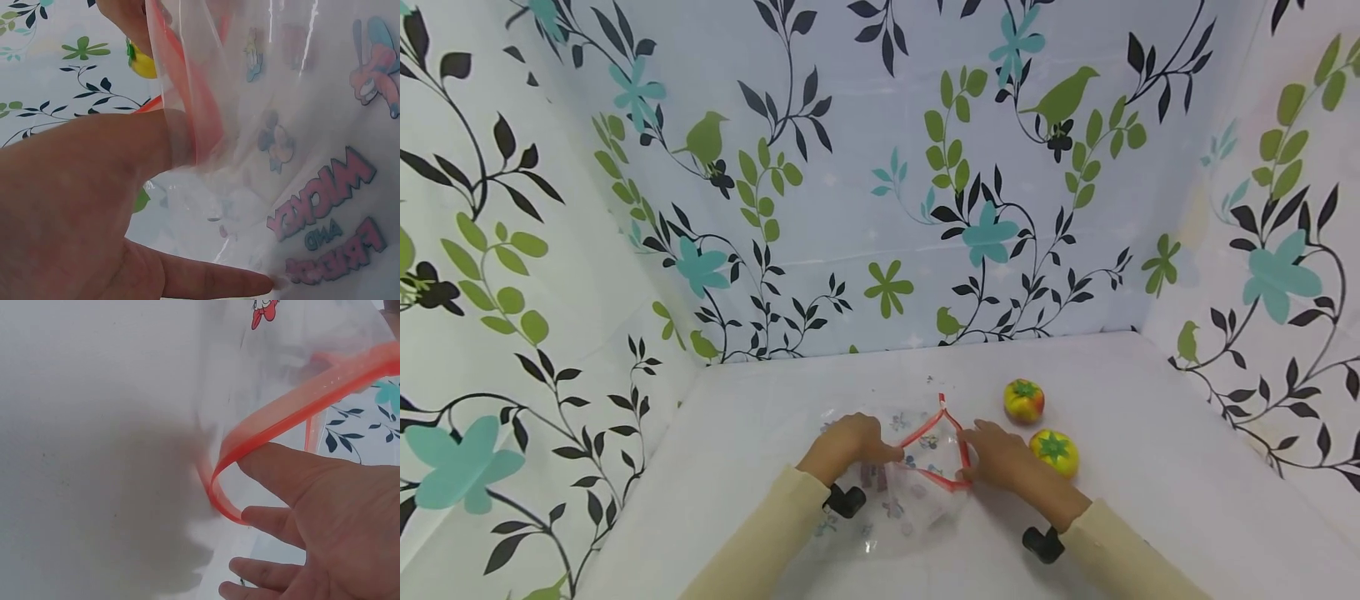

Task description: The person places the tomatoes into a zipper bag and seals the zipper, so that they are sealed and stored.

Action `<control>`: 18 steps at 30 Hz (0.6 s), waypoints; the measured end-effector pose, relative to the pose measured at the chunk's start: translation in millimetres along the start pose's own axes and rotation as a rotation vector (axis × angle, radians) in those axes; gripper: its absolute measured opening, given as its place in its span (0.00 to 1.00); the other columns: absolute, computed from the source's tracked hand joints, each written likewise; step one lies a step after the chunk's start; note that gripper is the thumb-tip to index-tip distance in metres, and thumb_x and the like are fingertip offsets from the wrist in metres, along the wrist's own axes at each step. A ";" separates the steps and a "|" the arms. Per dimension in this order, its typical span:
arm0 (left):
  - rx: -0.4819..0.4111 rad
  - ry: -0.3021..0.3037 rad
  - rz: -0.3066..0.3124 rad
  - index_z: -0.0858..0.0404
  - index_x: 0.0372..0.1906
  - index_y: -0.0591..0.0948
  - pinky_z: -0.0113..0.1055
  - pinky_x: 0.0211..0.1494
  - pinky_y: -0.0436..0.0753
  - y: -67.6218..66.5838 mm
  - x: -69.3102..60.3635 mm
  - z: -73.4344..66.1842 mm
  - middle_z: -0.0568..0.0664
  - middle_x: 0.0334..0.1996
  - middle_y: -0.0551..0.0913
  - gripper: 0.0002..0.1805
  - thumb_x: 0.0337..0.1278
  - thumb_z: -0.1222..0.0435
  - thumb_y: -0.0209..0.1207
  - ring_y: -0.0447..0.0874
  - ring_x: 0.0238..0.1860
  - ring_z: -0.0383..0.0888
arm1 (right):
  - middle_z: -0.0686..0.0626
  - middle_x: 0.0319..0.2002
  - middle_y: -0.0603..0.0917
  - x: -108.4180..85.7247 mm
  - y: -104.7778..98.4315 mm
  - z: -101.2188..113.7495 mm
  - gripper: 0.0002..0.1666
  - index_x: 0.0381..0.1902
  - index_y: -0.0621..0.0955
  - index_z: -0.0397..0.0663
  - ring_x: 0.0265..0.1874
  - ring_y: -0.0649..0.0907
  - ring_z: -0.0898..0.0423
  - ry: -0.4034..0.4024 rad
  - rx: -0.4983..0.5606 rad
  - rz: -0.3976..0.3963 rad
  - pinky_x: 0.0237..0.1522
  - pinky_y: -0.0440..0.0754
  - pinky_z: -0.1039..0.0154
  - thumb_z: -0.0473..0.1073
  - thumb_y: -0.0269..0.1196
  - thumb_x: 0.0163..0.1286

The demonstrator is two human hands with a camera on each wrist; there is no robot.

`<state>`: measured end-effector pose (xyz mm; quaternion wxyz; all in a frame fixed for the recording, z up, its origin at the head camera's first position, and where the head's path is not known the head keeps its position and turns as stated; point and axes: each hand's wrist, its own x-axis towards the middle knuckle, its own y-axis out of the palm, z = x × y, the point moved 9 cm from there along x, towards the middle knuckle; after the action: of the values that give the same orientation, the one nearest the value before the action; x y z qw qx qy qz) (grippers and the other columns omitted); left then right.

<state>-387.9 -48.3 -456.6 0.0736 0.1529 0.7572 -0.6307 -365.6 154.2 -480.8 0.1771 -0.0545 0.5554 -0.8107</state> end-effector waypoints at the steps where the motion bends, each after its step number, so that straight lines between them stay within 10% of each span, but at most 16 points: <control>1: -0.012 -0.006 0.007 0.65 0.49 0.89 0.49 0.56 0.85 0.8 0.9 1.6 0.55 0.46 0.86 0.33 0.58 0.38 0.67 0.80 0.41 0.49 | 0.32 0.75 0.71 0.1 -0.3 -0.3 0.39 0.70 0.79 0.50 0.73 0.71 0.31 0.000 0.006 0.001 0.63 0.76 0.28 0.53 0.76 0.65; 18: -0.070 -0.026 0.034 0.66 0.51 0.87 0.51 0.53 0.85 2.4 5.1 12.0 0.54 0.40 0.84 0.36 0.57 0.37 0.67 0.79 0.39 0.50 | 0.40 0.69 0.79 -24.6 -50.4 -6.1 0.39 0.72 0.77 0.47 0.69 0.76 0.37 -0.105 0.107 -0.091 0.65 0.78 0.35 0.55 0.74 0.68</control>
<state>-392.9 -59.0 -462.7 0.0992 0.1547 0.7751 -0.6046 -355.8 184.3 -434.1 0.1717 -0.1123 0.4981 -0.8425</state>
